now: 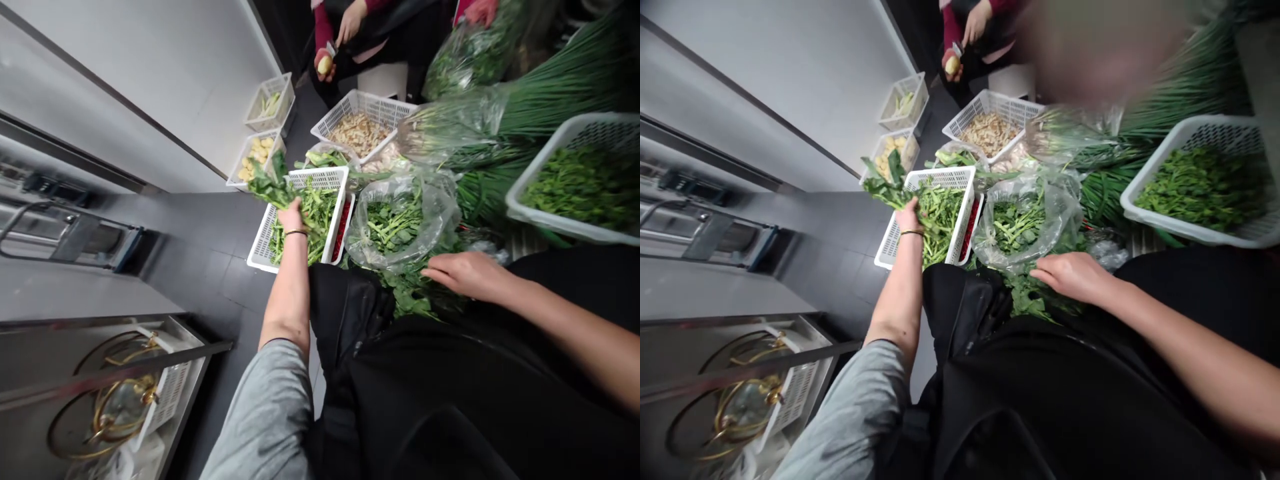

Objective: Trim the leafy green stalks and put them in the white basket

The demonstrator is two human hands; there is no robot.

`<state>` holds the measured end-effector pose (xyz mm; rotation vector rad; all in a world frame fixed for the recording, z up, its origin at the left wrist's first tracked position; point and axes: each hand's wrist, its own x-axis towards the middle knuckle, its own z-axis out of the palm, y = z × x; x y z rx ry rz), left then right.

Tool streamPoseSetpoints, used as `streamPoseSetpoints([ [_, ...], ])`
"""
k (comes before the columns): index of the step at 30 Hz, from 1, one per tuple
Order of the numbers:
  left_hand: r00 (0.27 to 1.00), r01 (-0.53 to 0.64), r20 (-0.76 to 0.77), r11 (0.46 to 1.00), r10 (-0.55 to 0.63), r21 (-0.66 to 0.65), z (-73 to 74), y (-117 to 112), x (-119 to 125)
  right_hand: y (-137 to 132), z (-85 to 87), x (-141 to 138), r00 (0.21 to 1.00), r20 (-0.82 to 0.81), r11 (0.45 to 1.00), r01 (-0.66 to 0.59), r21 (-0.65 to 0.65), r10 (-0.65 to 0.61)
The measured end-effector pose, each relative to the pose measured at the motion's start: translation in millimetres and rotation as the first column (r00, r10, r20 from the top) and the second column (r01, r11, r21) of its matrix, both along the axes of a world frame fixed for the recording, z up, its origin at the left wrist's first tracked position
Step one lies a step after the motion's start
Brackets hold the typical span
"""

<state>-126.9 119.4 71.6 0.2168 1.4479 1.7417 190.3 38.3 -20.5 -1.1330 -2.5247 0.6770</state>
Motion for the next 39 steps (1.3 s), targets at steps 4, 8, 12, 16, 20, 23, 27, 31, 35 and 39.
streamPoseSetpoints([
  [4,0.997,0.081,0.020,0.995,-0.080,-0.055,8.2,1,-12,3,5.7,-8,0.999,-0.026,0.989,0.024,-0.147,-0.028],
  [8,0.836,0.516,0.263,0.853,-0.482,-0.079,-28.6,-50,44,13,23.8,-36,0.931,-0.298,0.889,0.056,-0.455,-0.211],
  [12,0.601,0.741,0.402,0.670,-0.691,0.044,-50.4,-89,108,25,34.9,-49,0.776,-0.445,0.795,0.115,-0.596,-0.446],
  [16,0.563,0.747,0.444,0.659,-0.698,0.089,-50.4,-101,125,24,37.8,-37,0.613,-0.498,0.742,0.229,-0.630,-0.613],
  [20,0.570,0.745,0.375,0.653,-0.731,0.140,-48.0,-108,129,20,41.5,-33,0.420,-0.562,0.683,0.232,-0.693,-0.713],
  [23,0.656,0.705,0.281,0.702,-0.700,0.105,-48.9,-111,136,18,41.2,-39,0.410,-0.571,0.669,0.145,-0.729,-0.711],
  [27,0.749,0.637,0.123,0.759,-0.651,0.135,-53.4,-111,139,14,34.2,-47,0.530,-0.539,0.629,-0.013,-0.777,-0.655],
  [31,0.820,0.537,0.147,0.832,-0.553,0.138,-55.1,-106,127,13,34.8,-45,0.425,-0.569,0.637,0.024,-0.770,-0.704],
  [35,0.837,0.447,0.281,0.883,-0.469,0.144,-51.0,-104,111,16,40.5,-41,0.408,-0.548,0.601,0.002,-0.799,-0.730],
  [39,0.739,0.559,0.326,0.807,-0.589,0.191,-51.2,-111,114,21,36.4,-47,0.446,-0.542,0.604,-0.003,-0.797,-0.713],
])
